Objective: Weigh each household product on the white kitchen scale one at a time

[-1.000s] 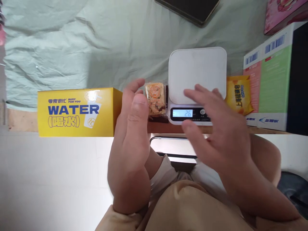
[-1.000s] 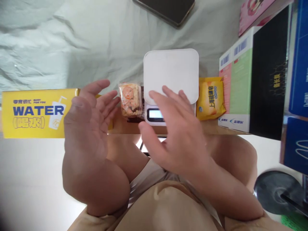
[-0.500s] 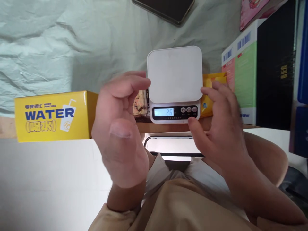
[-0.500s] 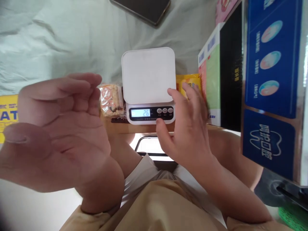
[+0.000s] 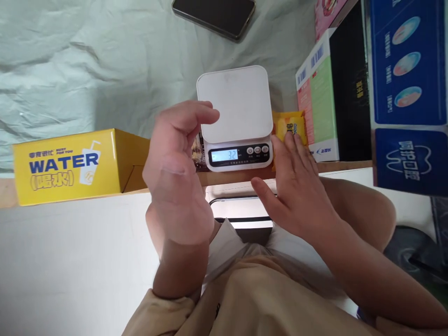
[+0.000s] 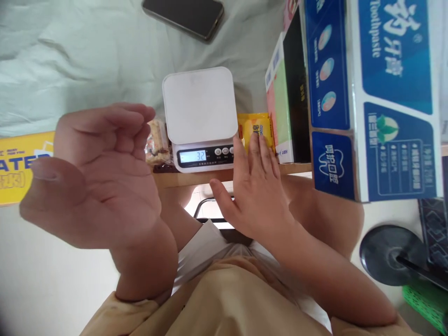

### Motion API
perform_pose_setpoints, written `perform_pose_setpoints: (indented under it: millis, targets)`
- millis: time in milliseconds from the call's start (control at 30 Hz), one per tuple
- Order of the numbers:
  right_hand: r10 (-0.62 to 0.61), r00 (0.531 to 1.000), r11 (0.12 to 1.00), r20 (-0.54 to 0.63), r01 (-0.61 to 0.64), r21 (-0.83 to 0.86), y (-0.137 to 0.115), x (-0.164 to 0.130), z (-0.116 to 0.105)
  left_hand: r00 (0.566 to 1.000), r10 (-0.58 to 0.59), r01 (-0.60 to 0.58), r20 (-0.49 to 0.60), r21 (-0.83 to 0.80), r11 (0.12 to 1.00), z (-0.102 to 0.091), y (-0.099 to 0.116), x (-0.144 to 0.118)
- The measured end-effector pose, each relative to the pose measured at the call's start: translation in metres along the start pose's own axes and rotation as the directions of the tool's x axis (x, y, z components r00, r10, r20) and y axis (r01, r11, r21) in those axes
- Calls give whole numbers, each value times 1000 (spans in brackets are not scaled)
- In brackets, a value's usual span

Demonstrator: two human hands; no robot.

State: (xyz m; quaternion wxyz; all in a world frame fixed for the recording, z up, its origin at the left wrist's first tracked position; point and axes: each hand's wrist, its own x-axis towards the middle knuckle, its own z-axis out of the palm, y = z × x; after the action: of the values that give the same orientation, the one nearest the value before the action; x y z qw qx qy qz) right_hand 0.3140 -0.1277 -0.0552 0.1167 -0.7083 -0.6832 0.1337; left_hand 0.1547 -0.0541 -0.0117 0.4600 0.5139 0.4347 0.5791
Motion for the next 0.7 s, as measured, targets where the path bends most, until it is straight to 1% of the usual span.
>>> perform_pose_setpoints:
  millis: [133, 233, 300, 400, 500, 567, 700]
  targets:
    - [-58, 994, 995, -93, 50, -92, -4, -26, 9, 999, 35, -35, 29, 7, 999, -7, 0, -3]
    - [-119, 984, 971, -136, 87, -223, -2, -44, 16, 997, 71, -72, 28, 17, 997, -11, 2, -6]
    - [-144, 978, 949, -154, 92, -302, 5, -50, 18, 999, 27, -28, 28, 62, 998, -12, 4, -9]
    - [-162, 967, 940, -197, 90, -330, 19, -53, 19, 993, -113, 107, 47, 111, 988, -8, 10, -11]
    - [-199, 946, 931, -256, 101, -350, 33, -50, 23, 985, -163, 158, 54, 89, 983, -3, 13, -14]
    - [-259, 908, 925, -330, 135, -355, 40, -45, 27, 983, -173, 167, 67, 85, 982, 0, 14, -15]
    - [-370, 785, 923, -497, 251, -291, 48, -37, 33, 977, -192, 184, 93, 91, 979, 3, 14, -19]
